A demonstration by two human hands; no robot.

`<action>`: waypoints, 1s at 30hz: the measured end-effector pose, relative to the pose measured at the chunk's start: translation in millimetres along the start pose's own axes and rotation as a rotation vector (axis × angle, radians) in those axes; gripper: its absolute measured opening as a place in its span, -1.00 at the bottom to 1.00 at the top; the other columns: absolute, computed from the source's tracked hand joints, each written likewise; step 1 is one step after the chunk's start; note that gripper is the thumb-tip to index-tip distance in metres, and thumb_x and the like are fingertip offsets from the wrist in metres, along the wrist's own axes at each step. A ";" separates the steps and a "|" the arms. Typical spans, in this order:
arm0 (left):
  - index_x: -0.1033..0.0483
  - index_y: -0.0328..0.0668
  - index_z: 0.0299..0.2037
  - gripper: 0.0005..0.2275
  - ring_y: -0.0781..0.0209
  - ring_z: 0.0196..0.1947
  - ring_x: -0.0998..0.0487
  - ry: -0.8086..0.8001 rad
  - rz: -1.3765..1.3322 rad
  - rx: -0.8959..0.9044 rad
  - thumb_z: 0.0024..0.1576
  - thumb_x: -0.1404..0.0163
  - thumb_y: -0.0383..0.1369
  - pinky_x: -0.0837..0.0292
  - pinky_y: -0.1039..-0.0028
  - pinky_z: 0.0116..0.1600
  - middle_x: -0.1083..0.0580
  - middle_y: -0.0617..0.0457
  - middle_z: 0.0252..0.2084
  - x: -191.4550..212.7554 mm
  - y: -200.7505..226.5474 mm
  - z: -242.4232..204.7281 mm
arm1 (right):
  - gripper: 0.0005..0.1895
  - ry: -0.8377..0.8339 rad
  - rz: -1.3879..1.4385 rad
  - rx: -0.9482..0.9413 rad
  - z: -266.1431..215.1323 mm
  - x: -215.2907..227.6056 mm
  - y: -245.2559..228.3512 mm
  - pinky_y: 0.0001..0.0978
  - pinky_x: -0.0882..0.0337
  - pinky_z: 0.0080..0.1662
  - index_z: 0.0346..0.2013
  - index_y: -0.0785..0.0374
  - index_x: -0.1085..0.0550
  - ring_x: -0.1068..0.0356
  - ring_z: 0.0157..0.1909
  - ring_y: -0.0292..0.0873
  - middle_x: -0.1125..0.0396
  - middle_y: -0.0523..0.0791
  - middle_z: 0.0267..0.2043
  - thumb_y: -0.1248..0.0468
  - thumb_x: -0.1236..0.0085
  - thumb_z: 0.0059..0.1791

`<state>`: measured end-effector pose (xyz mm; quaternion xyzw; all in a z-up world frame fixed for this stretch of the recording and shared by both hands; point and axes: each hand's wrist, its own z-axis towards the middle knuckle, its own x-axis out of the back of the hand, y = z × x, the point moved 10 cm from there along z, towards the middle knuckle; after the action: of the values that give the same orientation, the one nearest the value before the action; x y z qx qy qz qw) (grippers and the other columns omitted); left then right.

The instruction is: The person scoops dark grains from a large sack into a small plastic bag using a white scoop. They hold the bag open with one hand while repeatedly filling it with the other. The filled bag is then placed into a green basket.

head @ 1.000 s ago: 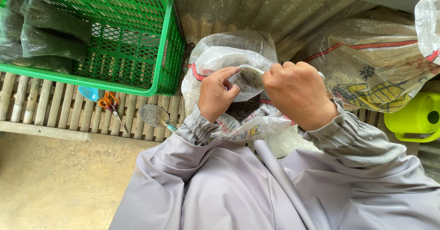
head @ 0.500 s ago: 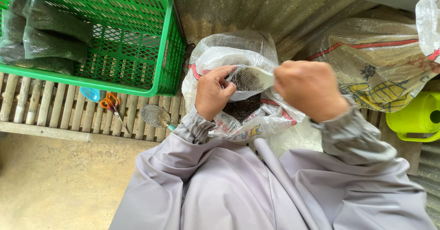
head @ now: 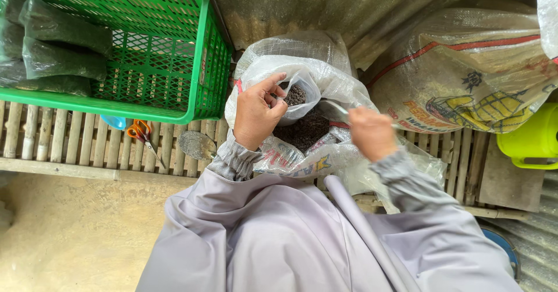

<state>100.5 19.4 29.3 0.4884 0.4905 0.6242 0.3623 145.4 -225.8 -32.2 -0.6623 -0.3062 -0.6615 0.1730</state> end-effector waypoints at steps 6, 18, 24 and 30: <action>-0.59 -0.27 0.09 -0.59 0.46 -0.49 -0.48 -0.009 0.040 0.016 -0.03 -0.08 -0.55 -0.45 0.61 -0.34 -0.57 0.08 -0.28 -3.3 0.4 -5.6 | -0.92 0.369 -0.223 0.100 20.5 -20.9 -44.4 -0.38 -0.31 -0.34 -0.25 0.19 -0.44 -0.32 -0.33 -0.22 -0.27 -0.16 -0.33 0.30 -0.02 -0.01; -0.58 -0.27 0.09 -0.60 0.44 -0.48 -0.50 -0.045 0.004 0.011 -0.02 -0.07 -0.56 -0.47 0.60 -0.33 -0.58 0.07 -0.30 -5.9 0.4 -10.1 | -0.97 0.192 -0.049 0.095 35.0 -75.2 -18.0 -0.27 -0.41 -0.31 -0.31 0.16 -0.44 -0.41 -0.27 -0.11 -0.32 -0.12 -0.29 0.31 -0.05 -0.04; -0.62 -0.28 0.02 -0.65 0.45 -0.49 -0.53 -0.046 0.014 0.021 -0.02 -0.08 -0.55 -0.48 0.61 -0.34 -0.60 0.09 -0.36 -6.2 1.9 -10.8 | -0.96 0.100 -0.079 0.150 22.7 -92.8 -41.5 -0.36 -0.41 -0.41 -0.32 0.22 -0.47 -0.39 -0.39 -0.20 -0.34 -0.11 -0.34 0.34 -0.07 -0.03; -0.65 -0.28 -0.07 -0.72 0.43 -0.50 -0.54 -0.048 0.060 0.027 -0.01 -0.09 -0.53 -0.48 0.59 -0.34 -0.60 0.08 -0.41 -6.1 1.2 -13.8 | -0.91 0.057 -0.003 0.061 5.1 -80.6 -37.2 -0.30 -0.45 -0.40 -0.34 0.22 -0.49 -0.44 -0.40 -0.14 -0.39 -0.08 -0.37 0.33 -0.06 0.03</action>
<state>88.8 9.9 28.3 0.5225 0.4751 0.6165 0.3483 130.8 -208.7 -118.2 -0.6372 -0.3220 -0.6708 0.2008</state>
